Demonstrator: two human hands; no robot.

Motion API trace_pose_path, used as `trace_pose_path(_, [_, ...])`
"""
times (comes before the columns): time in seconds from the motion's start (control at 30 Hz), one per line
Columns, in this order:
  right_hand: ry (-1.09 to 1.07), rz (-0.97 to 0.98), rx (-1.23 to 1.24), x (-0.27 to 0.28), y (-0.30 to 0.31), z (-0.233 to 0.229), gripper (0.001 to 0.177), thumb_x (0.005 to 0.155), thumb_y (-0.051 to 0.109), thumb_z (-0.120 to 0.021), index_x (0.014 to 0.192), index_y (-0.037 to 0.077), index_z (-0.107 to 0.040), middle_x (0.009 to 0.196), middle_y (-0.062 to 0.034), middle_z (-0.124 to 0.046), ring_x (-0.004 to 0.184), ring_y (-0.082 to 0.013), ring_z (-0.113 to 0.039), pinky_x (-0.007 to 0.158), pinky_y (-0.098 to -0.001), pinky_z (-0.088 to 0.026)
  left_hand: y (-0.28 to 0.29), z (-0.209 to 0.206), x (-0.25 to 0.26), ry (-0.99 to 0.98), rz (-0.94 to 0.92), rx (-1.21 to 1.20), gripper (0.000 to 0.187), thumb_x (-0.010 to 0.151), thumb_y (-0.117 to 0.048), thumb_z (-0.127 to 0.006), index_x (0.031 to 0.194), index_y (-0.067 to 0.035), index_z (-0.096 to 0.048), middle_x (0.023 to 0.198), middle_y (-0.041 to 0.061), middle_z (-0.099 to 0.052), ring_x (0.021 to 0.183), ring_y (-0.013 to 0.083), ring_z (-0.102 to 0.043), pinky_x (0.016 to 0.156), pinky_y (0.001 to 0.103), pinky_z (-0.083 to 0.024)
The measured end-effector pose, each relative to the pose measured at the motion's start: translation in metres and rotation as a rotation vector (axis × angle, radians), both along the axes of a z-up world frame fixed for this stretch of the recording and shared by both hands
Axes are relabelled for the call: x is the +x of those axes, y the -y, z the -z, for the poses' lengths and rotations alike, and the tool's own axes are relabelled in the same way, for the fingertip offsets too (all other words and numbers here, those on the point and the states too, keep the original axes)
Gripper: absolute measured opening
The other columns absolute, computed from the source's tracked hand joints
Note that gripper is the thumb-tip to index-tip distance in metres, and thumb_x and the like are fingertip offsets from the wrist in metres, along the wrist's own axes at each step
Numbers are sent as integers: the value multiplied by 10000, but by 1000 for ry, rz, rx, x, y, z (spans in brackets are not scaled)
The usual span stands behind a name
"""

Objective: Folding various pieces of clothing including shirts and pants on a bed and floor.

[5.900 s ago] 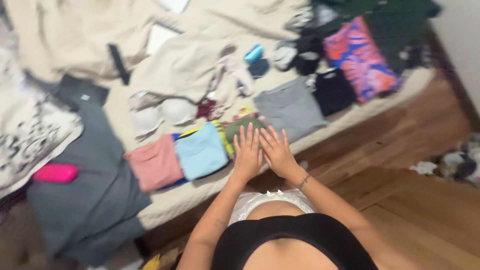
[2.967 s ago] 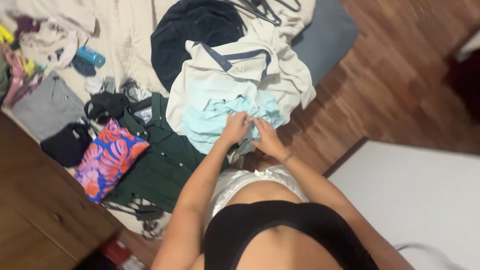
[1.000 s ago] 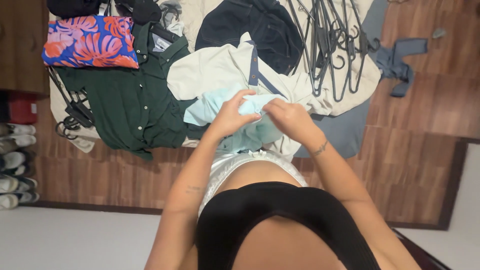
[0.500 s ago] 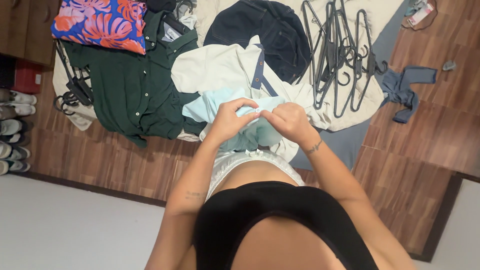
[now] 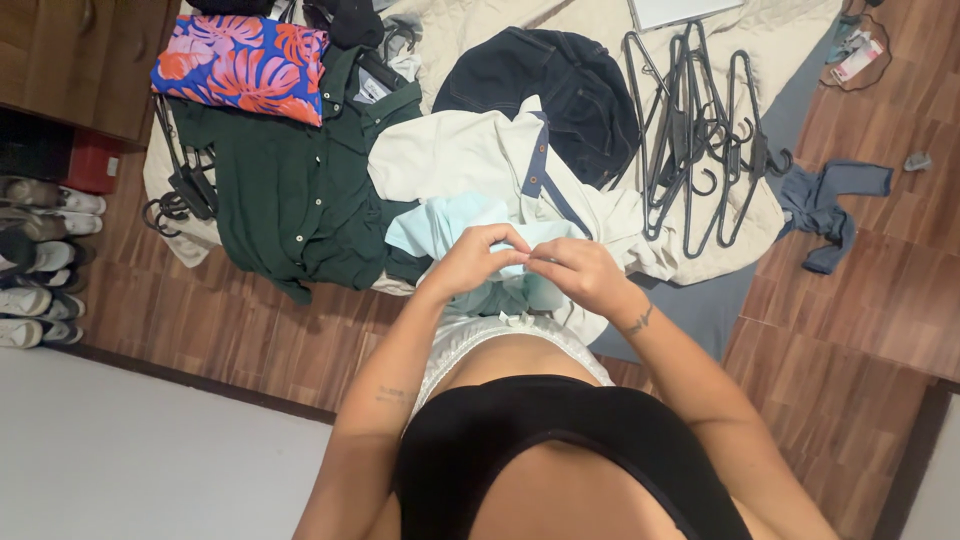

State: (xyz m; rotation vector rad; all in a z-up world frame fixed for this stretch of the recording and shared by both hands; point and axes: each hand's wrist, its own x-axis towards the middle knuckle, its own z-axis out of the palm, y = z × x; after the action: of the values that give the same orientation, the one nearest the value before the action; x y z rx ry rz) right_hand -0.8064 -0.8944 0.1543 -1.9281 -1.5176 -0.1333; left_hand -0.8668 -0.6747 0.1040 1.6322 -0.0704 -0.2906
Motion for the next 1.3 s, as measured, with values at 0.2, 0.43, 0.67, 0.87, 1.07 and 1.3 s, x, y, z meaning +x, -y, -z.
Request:
trace_pose_path(0.2, [25,-1,36,-2,-4,0,203,827,27,-699,1028,7,-699,1021,-100,-721,823,-261,-705,659,-350,-552,3,15,-6,-25,-26,-6,138,899,-86,-746,1003,4,-747,947,95,-769,891,147,-692,818,292,-548])
trace_pose_path(0.43, [7,227,40,-26,-12,18,210,801,-34,-756,999,11,-702,1004,-114,-722,788,-259,-694,646,-354,-556,5,-23,-17,40,-49,117,276,900,-57,-683,1169,-8,-718,1095,131,-768,996,228,-737,873,331,-556])
trace_pose_path(0.67, [-410,475,75,-42,-15,34,164,816,4,-803,957,19,-719,990,-93,-734,823,-219,-722,675,-300,-592,6,-27,-22,156,-50,278,288,867,-103,-718,1148,-38,-726,1087,169,-762,1026,341,-725,880,387,-556])
trace_pose_path(0.87, [-831,543,-74,-23,-3,38,144,812,70,-828,942,33,-778,925,-75,-790,792,-165,-729,695,-271,-571,10,-25,-21,211,-86,351,227,871,-123,-682,1082,-64,-739,1010,181,-754,960,381,-707,843,424,-547])
trace_pose_path(1.07, [-874,351,-97,-11,3,33,98,883,27,-740,980,25,-727,924,-65,-760,831,-164,-734,745,-270,-577,7,-30,-18,190,-19,364,252,887,-125,-680,1133,-71,-678,1013,186,-745,959,390,-702,802,447,-543])
trace_pose_path(1.3, [-860,394,-118,-15,-3,36,179,849,-5,-741,992,6,-634,884,-74,-738,764,-169,-710,687,-287,-540,3,-38,-16,216,109,551,334,899,-164,-716,1193,-81,-582,955,150,-746,917,395,-702,739,493,-509])
